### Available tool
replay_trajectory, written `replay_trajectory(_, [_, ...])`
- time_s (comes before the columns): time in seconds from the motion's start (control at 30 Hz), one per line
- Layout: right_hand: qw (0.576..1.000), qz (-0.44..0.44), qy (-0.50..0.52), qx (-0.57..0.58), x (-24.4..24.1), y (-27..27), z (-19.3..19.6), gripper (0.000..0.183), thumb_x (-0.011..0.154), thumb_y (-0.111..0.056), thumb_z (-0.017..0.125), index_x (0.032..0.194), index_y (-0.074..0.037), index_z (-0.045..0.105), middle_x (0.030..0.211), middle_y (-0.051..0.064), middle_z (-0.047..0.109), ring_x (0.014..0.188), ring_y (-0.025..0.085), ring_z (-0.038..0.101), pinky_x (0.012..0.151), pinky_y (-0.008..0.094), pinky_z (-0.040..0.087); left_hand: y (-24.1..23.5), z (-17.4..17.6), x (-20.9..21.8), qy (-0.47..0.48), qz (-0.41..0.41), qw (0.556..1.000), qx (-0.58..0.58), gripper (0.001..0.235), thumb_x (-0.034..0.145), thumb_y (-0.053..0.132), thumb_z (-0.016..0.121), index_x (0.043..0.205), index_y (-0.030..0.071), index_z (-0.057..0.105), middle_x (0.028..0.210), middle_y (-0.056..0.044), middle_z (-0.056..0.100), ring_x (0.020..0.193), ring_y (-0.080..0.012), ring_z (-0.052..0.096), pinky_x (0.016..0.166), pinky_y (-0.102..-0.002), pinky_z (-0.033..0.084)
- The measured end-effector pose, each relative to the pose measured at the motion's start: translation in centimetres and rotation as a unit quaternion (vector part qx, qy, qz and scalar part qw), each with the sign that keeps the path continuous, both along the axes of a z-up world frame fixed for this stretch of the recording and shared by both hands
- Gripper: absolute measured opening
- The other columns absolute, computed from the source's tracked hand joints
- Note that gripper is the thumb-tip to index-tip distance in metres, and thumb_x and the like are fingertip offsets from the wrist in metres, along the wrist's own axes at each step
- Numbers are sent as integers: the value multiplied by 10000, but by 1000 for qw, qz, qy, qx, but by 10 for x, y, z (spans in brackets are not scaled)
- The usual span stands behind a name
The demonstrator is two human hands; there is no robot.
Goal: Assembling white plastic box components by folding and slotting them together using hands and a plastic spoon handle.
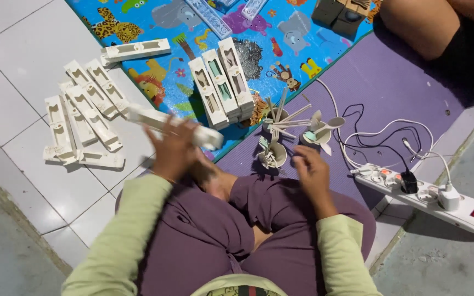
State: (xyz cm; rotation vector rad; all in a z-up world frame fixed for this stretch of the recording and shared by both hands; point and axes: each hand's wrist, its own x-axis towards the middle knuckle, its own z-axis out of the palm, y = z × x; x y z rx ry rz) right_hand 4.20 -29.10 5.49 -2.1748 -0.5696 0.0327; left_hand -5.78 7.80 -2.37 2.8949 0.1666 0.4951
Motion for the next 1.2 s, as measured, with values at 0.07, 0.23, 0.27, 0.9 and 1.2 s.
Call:
replay_trajectory(0.07, [995,42,75,55,-27,32,12,387,963,-136,662,1323,0,619,1276,249,656,1113,427,672,908,514,547,-48,28,-10,18,-47,998,-41,742,679,311,764,1403,292,603,1453,10,588,1493,-388,332,1032,-876,20])
replay_trajectory(0.23, [947,60,243,200,-96,70,-10,546,934,-108,678,1452,9,551,1387,230,614,1260,313,575,1050,491,472,-117,66,-40,-3,-77,988,-134,619,735,237,739,1320,398,616,1435,114,570,1504,-306,287,1062,-844,-3])
replay_trajectory(0.27, [945,36,259,198,-107,72,-7,459,954,-123,680,1382,24,602,1308,223,665,1199,294,617,1007,487,506,-122,65,-46,-6,-62,988,-139,640,723,236,745,1329,398,618,1441,88,570,1495,-335,298,1061,-846,30])
replay_trajectory(0.9, [715,5,551,430,-206,81,-6,277,983,-231,681,1150,-19,619,923,180,724,815,317,768,825,525,618,-144,116,-112,-94,76,493,-862,725,989,613,428,1179,-54,641,1069,-260,713,913,-360,768,770,-426,665])
replay_trajectory(1.2, [824,68,451,335,-194,72,22,96,955,-112,665,973,-33,715,722,34,596,671,94,557,616,234,461,-152,133,-116,-129,88,496,-854,485,1062,462,399,1244,81,638,1194,-125,700,983,-226,746,837,-345,641])
